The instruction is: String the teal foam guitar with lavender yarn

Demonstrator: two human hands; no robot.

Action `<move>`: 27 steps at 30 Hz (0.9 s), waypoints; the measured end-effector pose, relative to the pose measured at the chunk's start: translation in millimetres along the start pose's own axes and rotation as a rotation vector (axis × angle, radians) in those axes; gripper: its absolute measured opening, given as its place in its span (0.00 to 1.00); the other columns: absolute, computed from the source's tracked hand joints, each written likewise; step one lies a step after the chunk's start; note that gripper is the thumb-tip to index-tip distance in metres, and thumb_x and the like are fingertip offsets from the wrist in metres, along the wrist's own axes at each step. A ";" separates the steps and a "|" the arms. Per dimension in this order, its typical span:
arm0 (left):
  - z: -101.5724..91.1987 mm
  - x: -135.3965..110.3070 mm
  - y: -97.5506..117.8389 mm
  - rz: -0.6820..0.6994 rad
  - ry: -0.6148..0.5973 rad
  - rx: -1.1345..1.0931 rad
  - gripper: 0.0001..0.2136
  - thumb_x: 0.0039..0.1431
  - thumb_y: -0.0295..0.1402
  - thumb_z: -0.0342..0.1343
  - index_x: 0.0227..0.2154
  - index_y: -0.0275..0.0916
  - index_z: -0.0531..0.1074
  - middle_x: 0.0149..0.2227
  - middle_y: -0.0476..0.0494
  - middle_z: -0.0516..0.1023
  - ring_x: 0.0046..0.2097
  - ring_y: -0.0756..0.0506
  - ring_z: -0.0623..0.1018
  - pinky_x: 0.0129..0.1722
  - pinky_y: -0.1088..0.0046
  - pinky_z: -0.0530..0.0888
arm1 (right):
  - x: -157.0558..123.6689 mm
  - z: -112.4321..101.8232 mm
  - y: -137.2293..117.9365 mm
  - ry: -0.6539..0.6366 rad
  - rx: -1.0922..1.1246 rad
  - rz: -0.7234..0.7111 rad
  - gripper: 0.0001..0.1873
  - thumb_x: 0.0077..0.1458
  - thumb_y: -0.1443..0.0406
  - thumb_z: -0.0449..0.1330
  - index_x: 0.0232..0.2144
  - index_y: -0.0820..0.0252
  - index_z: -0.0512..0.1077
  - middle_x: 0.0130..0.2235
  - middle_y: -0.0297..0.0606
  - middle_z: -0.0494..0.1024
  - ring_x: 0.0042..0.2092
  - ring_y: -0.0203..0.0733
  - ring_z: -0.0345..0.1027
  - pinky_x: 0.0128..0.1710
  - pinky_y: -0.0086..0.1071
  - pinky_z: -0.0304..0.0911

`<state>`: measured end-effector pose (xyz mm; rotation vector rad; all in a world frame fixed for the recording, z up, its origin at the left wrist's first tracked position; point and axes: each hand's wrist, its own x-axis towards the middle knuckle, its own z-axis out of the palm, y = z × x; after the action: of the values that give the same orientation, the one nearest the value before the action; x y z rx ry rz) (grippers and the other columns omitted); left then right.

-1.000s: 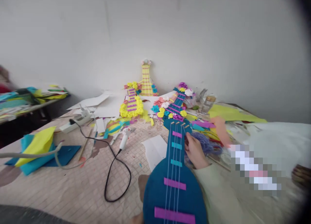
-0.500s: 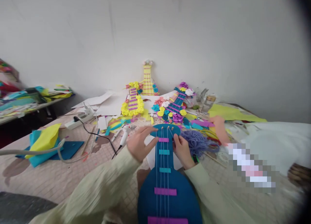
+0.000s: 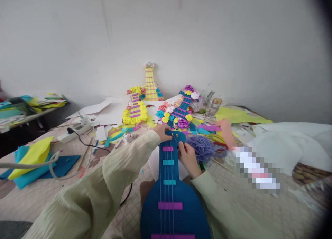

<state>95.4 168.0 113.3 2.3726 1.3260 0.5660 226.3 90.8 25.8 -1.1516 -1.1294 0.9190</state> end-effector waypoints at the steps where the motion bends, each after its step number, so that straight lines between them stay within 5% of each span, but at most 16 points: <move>1: -0.5 0.6 -0.5 -0.006 -0.006 -0.019 0.15 0.39 0.31 0.60 0.34 0.36 0.75 0.33 0.45 0.77 0.38 0.44 0.75 0.39 0.71 0.71 | -0.6 -0.4 -1.3 -0.003 -0.006 -0.006 0.22 0.50 0.48 0.52 0.17 0.58 0.55 0.15 0.26 0.57 0.18 0.30 0.51 0.17 0.27 0.47; 14: 1.0 5.4 -13.7 -0.121 -0.058 -0.187 0.13 0.40 0.32 0.60 0.32 0.33 0.75 0.24 0.49 0.76 0.28 0.48 0.75 0.28 0.76 0.71 | 0.0 -7.3 -3.9 -0.051 -0.240 -0.081 0.23 0.54 0.51 0.47 0.15 0.59 0.57 0.16 0.30 0.62 0.20 0.32 0.56 0.22 0.26 0.51; 21: 11.5 7.8 -27.7 -0.134 -0.017 -0.127 0.12 0.40 0.33 0.60 0.31 0.36 0.75 0.29 0.48 0.76 0.35 0.45 0.75 0.35 0.73 0.72 | -7.1 -14.0 -18.0 -0.026 -0.456 -0.150 0.20 0.54 0.55 0.49 0.16 0.60 0.61 0.18 0.32 0.65 0.22 0.35 0.58 0.25 0.28 0.49; 24: 17.5 9.2 -31.5 -0.154 -0.053 -0.119 0.13 0.44 0.33 0.60 0.35 0.35 0.73 0.32 0.47 0.75 0.38 0.46 0.74 0.39 0.69 0.72 | -16.4 -14.0 -29.4 -0.064 -0.741 -0.241 0.15 0.55 0.61 0.48 0.21 0.60 0.66 0.22 0.35 0.69 0.25 0.36 0.61 0.26 0.29 0.48; 27: 27.8 11.5 -33.0 -0.187 -0.127 -0.128 0.12 0.54 0.34 0.55 0.39 0.34 0.69 0.38 0.44 0.73 0.40 0.46 0.74 0.40 0.64 0.72 | -26.0 -9.2 -37.0 -0.271 -1.200 -0.327 0.13 0.56 0.67 0.46 0.25 0.59 0.68 0.27 0.38 0.74 0.28 0.38 0.66 0.27 0.29 0.50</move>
<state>91.3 191.0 75.1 2.1174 1.3924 0.4241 229.4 56.8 56.9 -1.7053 -2.1366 0.0480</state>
